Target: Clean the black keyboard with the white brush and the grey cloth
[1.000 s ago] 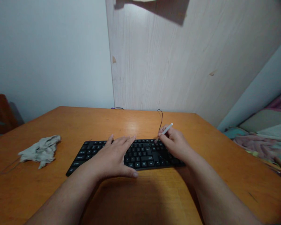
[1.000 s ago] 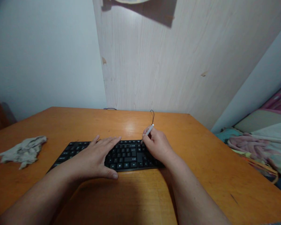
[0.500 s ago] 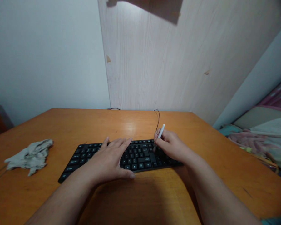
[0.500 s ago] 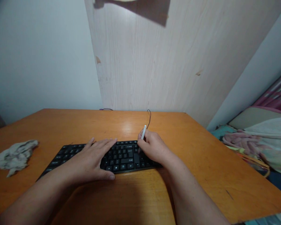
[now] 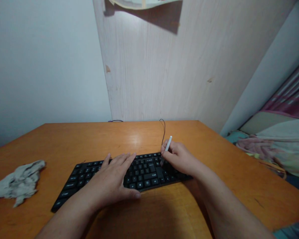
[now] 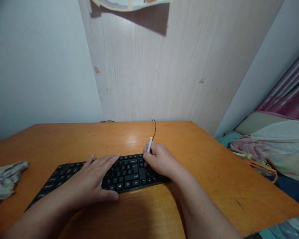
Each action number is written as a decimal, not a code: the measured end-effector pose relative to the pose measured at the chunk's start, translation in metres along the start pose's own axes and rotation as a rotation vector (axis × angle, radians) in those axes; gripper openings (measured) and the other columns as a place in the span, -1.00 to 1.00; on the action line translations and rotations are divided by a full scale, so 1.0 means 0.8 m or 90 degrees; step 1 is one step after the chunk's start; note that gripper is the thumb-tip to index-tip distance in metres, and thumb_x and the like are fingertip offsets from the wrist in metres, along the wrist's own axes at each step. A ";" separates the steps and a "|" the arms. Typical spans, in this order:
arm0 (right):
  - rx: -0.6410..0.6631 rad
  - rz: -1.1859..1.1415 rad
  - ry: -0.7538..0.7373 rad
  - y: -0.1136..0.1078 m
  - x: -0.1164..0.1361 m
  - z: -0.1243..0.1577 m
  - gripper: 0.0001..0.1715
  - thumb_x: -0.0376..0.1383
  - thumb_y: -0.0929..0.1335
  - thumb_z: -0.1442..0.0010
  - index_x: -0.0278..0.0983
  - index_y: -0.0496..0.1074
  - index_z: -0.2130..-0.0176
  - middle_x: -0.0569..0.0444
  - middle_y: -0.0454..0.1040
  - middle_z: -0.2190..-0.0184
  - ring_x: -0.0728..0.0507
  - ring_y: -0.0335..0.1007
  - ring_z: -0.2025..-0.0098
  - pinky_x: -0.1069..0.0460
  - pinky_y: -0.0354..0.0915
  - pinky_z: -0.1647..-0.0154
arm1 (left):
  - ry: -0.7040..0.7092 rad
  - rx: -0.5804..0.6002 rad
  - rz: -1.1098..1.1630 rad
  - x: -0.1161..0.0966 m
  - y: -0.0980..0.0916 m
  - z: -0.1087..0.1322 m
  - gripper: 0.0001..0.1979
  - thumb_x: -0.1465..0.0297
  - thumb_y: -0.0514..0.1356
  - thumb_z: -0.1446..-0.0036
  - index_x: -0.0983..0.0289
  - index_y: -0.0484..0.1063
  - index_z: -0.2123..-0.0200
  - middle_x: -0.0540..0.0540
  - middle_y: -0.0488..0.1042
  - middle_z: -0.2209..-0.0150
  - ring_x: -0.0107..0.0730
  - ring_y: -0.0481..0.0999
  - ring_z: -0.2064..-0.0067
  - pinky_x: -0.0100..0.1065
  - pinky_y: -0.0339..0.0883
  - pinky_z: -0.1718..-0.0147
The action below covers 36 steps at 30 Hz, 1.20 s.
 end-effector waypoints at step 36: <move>-0.029 -0.014 -0.006 -0.005 -0.002 -0.004 -0.91 -0.30 0.30 -0.25 -0.21 0.39 0.32 0.11 0.49 0.38 -0.11 0.42 0.30 0.01 0.28 0.23 | -0.013 0.016 0.013 0.000 0.002 -0.003 0.23 -0.26 0.27 0.17 0.21 -0.01 -0.47 0.28 0.02 -0.46 0.23 -0.01 -0.46 0.26 -0.39 -0.39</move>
Point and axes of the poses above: each hand's wrist, its own z-axis away from the middle knuckle, its own y-axis out of the palm, x = y × z, the point moved 9 cm from there along -z, towards the middle knuckle
